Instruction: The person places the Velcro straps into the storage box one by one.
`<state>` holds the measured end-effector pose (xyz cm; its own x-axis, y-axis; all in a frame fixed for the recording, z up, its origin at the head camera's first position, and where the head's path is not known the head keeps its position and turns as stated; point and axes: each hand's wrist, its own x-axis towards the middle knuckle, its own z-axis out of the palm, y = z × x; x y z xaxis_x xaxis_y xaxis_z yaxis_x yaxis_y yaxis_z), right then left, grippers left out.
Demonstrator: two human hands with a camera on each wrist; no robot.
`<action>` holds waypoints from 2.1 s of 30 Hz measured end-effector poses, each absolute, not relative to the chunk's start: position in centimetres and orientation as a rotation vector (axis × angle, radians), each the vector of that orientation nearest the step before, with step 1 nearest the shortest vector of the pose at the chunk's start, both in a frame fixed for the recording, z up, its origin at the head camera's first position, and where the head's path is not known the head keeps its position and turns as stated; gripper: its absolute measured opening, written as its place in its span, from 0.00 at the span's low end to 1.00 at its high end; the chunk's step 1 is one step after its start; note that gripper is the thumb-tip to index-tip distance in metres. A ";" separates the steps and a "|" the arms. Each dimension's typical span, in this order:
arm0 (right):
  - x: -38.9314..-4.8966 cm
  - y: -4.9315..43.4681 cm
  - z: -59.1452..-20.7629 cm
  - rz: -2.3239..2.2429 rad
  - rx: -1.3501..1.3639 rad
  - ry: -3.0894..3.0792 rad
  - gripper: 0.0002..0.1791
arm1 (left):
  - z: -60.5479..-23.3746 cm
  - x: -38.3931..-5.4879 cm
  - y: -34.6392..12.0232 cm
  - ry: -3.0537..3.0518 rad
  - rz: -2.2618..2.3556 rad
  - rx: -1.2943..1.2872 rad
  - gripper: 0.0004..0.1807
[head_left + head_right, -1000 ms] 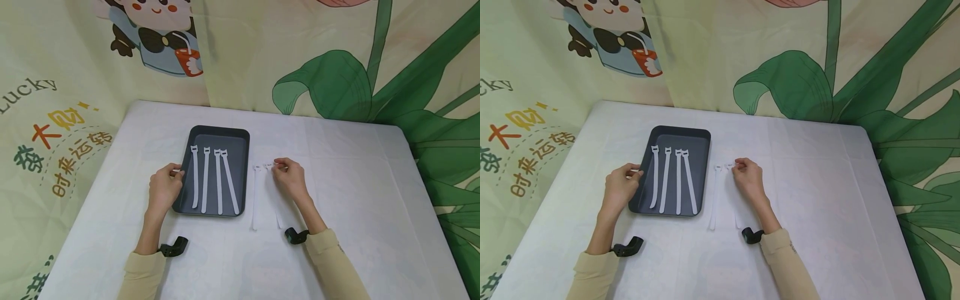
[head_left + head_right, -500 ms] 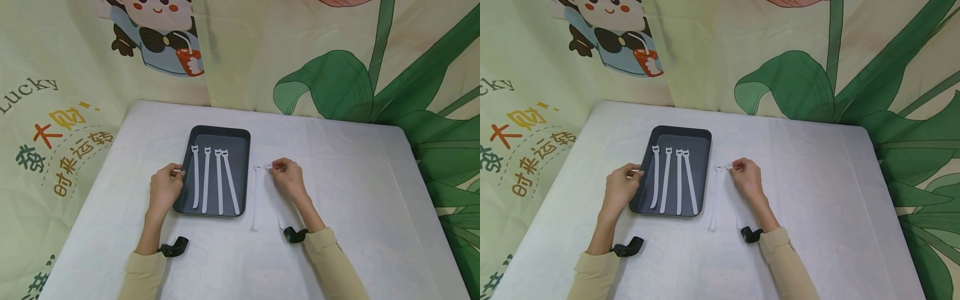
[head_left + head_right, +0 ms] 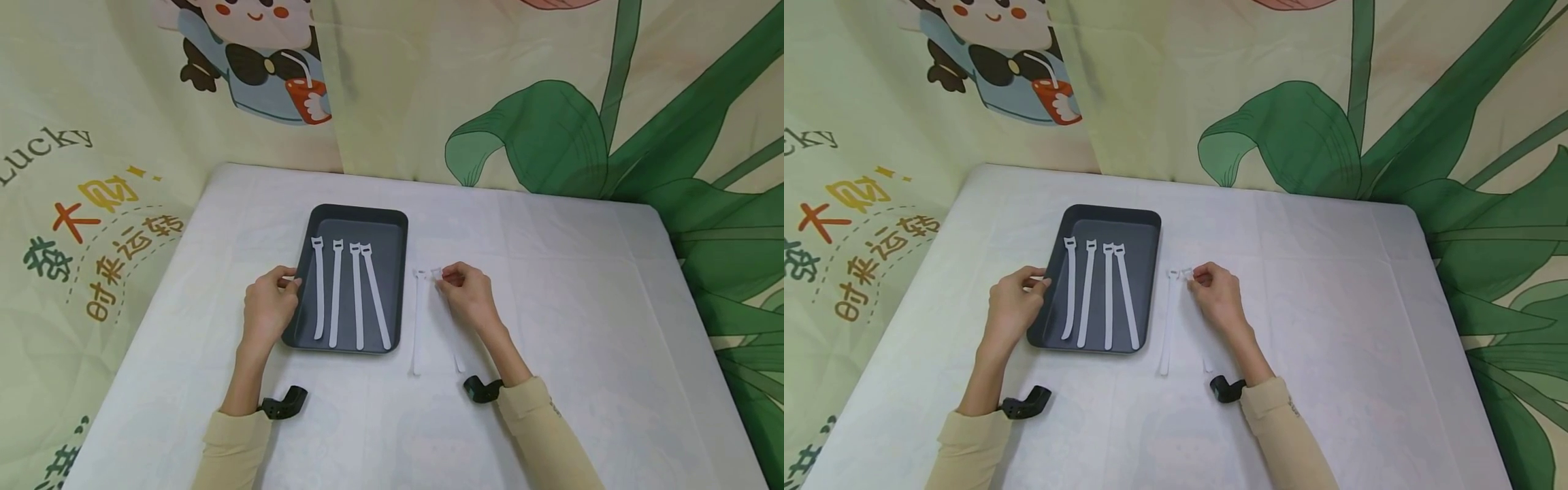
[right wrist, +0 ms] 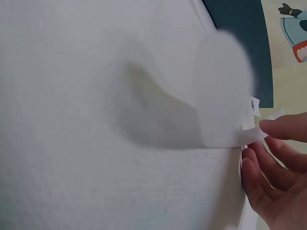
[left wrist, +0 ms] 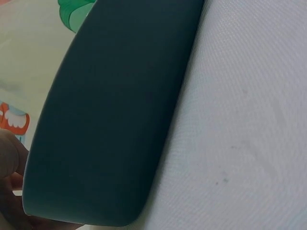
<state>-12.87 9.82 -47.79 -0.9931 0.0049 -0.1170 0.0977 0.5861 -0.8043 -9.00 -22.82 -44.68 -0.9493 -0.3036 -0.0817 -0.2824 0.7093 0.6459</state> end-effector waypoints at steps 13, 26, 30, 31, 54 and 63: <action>-11.9 10.2 -47.8 -1.404 0.055 2.731 0.08 | -44.9 -9.1 -22.9 -2.864 -1.078 0.458 0.16; -11.4 10.3 -47.9 -1.417 0.039 2.723 0.07 | -44.8 -9.0 -22.8 -2.867 -1.078 0.461 0.17; -11.3 10.3 -48.0 -1.414 0.034 2.731 0.06 | -44.8 -9.0 -22.8 -2.866 -1.083 0.465 0.17; -11.2 10.3 -48.0 -1.415 0.033 2.733 0.06 | -44.7 -9.0 -22.8 -2.866 -1.083 0.465 0.17; -11.1 10.1 -47.9 -1.437 -0.025 2.739 0.06 | -44.8 -8.9 -22.8 -2.867 -1.094 0.466 0.17; -11.1 10.3 -47.5 -1.456 -0.022 2.757 0.06 | -44.9 -9.0 -22.9 -2.868 -1.090 0.466 0.17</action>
